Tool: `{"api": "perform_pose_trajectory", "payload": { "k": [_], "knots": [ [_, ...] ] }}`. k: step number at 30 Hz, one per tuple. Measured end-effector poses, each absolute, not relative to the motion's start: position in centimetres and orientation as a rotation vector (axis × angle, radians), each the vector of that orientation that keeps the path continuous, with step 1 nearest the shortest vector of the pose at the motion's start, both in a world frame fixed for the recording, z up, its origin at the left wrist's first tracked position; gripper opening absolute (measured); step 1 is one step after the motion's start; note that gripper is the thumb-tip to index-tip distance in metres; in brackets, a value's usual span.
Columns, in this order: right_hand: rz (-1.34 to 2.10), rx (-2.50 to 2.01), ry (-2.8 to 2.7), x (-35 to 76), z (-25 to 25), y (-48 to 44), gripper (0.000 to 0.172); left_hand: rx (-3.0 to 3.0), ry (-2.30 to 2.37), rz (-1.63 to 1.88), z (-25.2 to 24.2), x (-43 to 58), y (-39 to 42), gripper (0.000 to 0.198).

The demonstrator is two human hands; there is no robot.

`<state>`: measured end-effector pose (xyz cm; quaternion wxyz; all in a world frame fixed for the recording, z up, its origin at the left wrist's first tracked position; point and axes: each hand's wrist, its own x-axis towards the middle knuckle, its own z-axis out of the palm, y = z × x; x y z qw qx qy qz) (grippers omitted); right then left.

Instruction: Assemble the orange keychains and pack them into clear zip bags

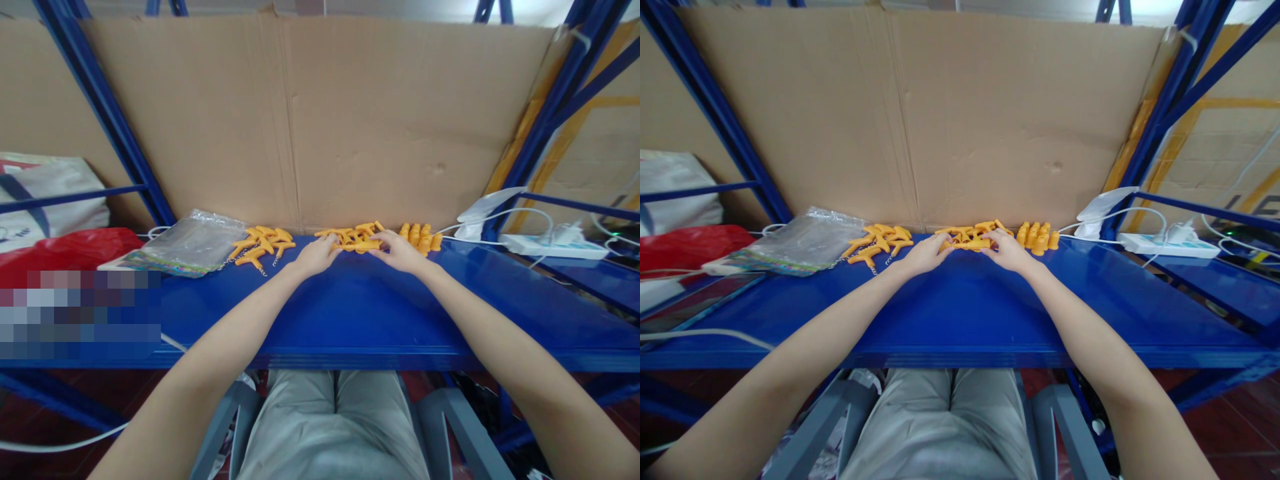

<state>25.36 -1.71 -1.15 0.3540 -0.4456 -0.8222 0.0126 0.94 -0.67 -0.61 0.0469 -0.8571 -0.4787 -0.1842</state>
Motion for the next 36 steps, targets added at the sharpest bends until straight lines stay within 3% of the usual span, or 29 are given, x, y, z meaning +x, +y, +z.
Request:
{"api": "perform_pose_trajectory", "payload": {
  "k": [10, 16, 22, 29, 36],
  "knots": [
    [0.669, -1.1, -1.943, 26.5, -1.3, -1.1, 0.045, -2.619, -1.357, -0.69, -1.1, 0.6, 0.1, 0.025],
    [0.885, -1.107, -1.808, 26.4, -1.2, -1.1, 0.035, -2.611, -1.309, -0.784, -1.0, 0.3, 0.2, 0.024],
    [0.951, -1.205, -1.725, 25.6, -1.1, -1.5, 0.029, -2.568, -1.313, -0.809, -1.1, 0.1, 0.4, 0.023],
    [0.906, -1.1, -1.799, 25.6, -1.3, -1.7, 0.046, -2.561, -1.323, -0.856, -1.1, 0.1, 0.6, 0.022],
    [0.904, -1.111, -1.816, 25.2, -0.5, -2.3, 0.042, -2.557, -1.239, -0.961, -1.2, 0.1, 0.6, 0.018]
  ]
}}
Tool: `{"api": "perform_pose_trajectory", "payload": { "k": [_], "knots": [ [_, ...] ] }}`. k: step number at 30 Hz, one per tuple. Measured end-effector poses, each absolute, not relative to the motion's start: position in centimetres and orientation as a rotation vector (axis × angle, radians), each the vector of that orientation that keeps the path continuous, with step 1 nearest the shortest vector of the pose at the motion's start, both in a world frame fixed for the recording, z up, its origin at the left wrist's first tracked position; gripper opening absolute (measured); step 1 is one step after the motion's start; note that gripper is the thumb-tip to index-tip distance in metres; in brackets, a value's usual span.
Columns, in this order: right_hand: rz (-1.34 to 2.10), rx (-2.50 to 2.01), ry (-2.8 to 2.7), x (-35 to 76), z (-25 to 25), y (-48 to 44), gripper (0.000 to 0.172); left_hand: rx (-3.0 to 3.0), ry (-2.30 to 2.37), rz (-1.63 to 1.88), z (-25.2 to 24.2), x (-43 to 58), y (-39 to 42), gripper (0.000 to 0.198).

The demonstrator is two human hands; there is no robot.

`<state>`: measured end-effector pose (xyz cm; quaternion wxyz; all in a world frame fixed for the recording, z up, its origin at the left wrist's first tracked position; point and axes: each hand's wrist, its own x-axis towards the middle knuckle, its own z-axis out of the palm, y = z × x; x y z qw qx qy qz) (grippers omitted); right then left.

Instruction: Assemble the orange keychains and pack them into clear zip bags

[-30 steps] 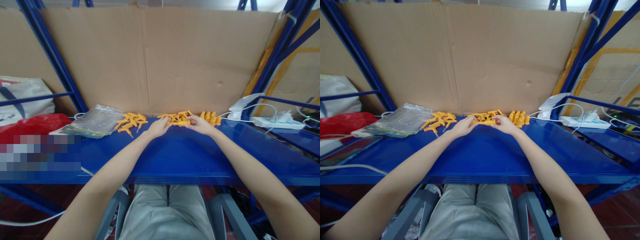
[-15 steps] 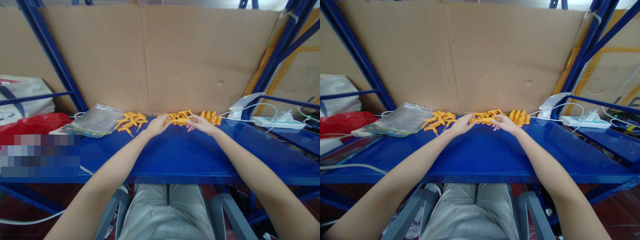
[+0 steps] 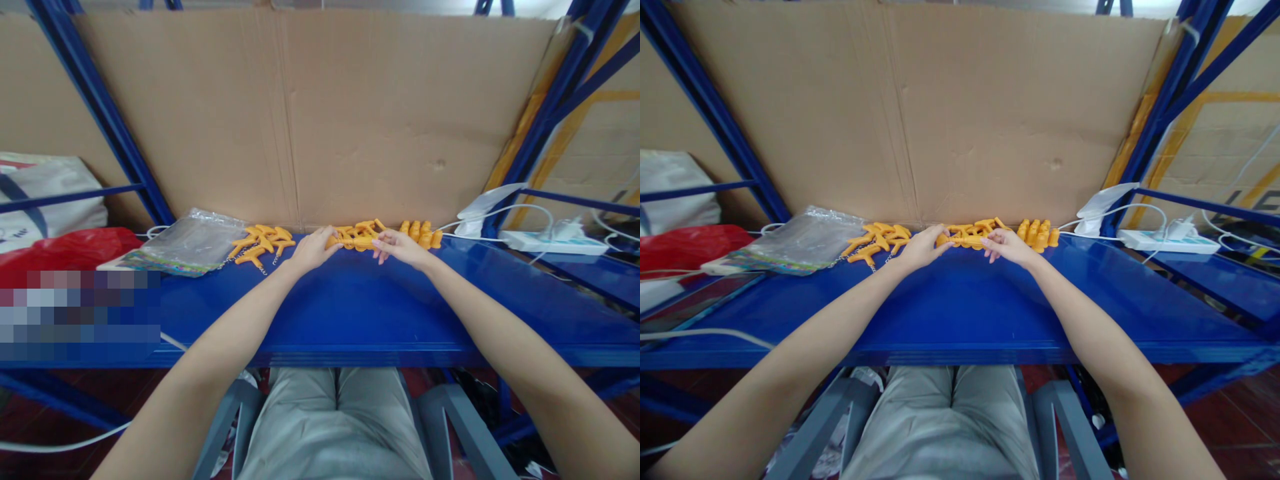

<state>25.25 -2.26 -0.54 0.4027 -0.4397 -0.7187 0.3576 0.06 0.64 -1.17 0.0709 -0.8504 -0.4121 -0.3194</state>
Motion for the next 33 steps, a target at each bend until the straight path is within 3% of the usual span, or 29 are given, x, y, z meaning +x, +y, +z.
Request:
{"api": "perform_pose_trajectory", "payload": {
  "k": [8, 13, 19, 26, 33],
  "knots": [
    [0.966, -1.294, -1.763, 24.9, -0.3, -2.7, 0.069, -2.539, -1.227, -0.922, -1.1, 0.3, 0.3, 0.02],
    [0.971, -1.269, -1.841, 25.6, 0.0, -2.8, 0.052, -2.512, -1.296, -0.89, -0.9, 0.3, 0.0, 0.021],
    [0.991, -1.175, -1.787, 25.2, 0.0, -3.1, 0.047, -2.492, -1.285, -0.894, -0.7, 0.3, -0.1, 0.02],
    [1.054, -1.21, -1.772, 25.3, 0.0, -2.9, 0.064, -2.477, -1.279, -0.896, -0.6, 0.7, -0.4, 0.024],
    [1.047, -1.126, -1.757, 25.7, 0.4, -3.1, 0.052, -2.484, -1.302, -0.904, -0.6, 0.7, -0.5, 0.022]
  ]
}}
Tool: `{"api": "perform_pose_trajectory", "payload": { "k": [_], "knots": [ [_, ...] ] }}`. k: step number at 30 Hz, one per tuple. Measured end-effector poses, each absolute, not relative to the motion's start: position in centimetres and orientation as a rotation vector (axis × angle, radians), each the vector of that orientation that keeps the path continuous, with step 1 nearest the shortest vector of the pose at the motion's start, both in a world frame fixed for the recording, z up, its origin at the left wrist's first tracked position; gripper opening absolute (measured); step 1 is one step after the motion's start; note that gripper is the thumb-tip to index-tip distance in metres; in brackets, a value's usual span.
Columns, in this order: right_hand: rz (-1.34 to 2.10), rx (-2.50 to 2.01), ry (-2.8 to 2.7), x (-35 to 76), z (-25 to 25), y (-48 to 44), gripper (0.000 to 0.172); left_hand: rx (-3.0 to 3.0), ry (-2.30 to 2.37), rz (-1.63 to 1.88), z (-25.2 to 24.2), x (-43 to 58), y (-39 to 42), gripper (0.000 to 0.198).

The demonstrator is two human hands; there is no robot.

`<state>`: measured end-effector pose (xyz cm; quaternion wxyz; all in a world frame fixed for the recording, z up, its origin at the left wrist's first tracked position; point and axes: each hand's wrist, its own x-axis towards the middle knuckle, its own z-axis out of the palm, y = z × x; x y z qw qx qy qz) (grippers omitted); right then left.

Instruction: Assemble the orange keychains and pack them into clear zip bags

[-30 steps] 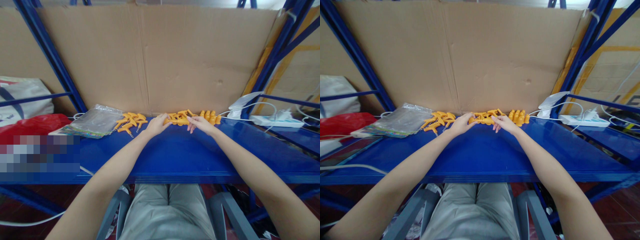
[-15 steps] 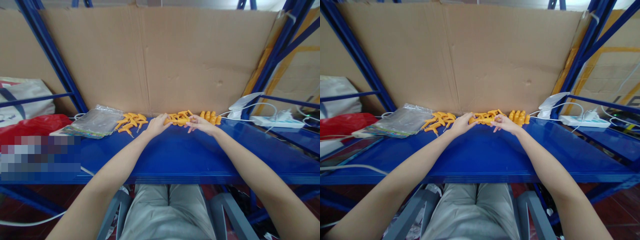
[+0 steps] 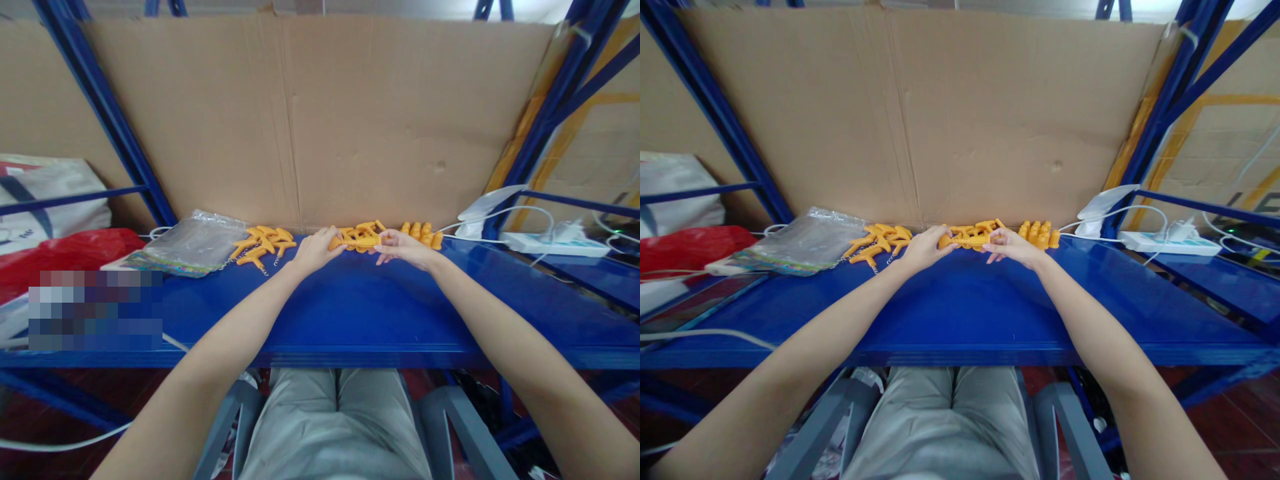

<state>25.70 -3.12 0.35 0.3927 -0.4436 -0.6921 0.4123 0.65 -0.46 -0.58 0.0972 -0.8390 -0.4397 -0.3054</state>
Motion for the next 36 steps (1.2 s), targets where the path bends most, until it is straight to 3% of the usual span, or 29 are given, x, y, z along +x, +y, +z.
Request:
{"api": "perform_pose_trajectory", "payload": {
  "k": [4, 22, 30, 36],
  "knots": [
    [1.11, -1.155, -1.732, 25.1, 0.3, -3.4, 0.049, -2.477, -1.287, -0.922, -0.6, 0.6, -0.5, 0.022],
    [1.041, -1.247, -1.709, 24.9, 0.1, -2.9, 0.063, -2.475, -1.251, -0.955, -0.5, 0.5, -0.3, 0.024],
    [0.722, -0.99, -1.853, 25.0, -0.2, -2.4, 0.054, -2.483, -1.243, -1.0, -0.5, 0.3, -0.1, 0.022],
    [0.854, -1.074, -1.762, 24.4, 0.5, -3.4, 0.058, -2.458, -1.194, -1.019, -0.5, 0.4, -0.4, 0.027]
  ]
}}
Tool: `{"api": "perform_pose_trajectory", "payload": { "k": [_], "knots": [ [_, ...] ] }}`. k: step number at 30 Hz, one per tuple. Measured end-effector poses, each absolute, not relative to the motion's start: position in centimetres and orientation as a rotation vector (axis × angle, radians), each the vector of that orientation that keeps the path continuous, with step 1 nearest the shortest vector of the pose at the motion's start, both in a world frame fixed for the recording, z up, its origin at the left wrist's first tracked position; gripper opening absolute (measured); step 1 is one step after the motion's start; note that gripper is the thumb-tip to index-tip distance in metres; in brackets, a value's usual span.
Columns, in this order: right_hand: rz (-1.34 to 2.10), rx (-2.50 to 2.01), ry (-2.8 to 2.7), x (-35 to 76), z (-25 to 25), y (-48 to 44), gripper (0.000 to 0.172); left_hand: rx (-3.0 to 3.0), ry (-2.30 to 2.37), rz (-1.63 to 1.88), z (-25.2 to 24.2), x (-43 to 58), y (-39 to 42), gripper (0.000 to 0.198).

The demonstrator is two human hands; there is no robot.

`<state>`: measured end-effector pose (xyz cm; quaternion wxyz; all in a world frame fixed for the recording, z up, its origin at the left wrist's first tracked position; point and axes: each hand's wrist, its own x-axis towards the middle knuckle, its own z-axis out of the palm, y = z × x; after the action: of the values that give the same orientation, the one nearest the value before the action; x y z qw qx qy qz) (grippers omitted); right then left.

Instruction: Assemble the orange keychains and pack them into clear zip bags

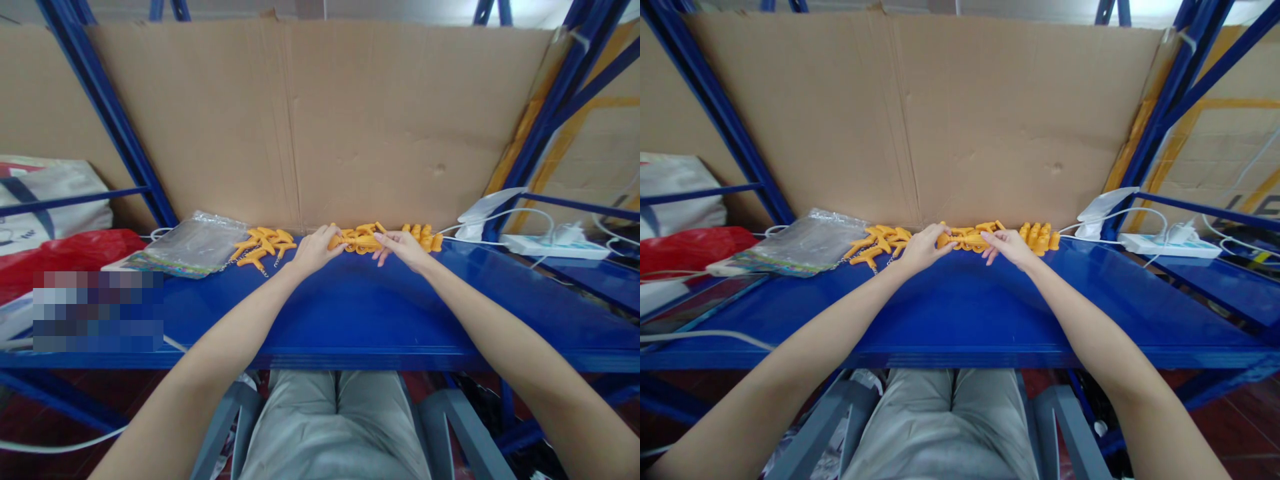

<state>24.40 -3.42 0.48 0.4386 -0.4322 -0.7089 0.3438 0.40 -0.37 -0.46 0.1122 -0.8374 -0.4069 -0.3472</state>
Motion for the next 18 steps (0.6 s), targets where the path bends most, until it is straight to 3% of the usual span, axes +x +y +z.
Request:
{"api": "perform_pose_trajectory", "payload": {
  "k": [12, 14, 18],
  "knots": [
    [1.208, -1.294, -1.72, 24.23, 0.34, -3.26, 0.081, -2.455, -1.224, -0.95, -0.29, 0.74, -0.83, 0.028],
    [1.269, -1.236, -1.679, 24.36, 0.63, -3.41, 0.071, -2.451, -1.217, -0.96, -0.37, 0.66, -0.63, 0.027],
    [1.303, -1.069, -1.554, 24.47, 0.89, -3.84, 0.034, -2.449, -1.229, -0.978, -0.44, 0.53, -0.4, 0.024]
  ]
}}
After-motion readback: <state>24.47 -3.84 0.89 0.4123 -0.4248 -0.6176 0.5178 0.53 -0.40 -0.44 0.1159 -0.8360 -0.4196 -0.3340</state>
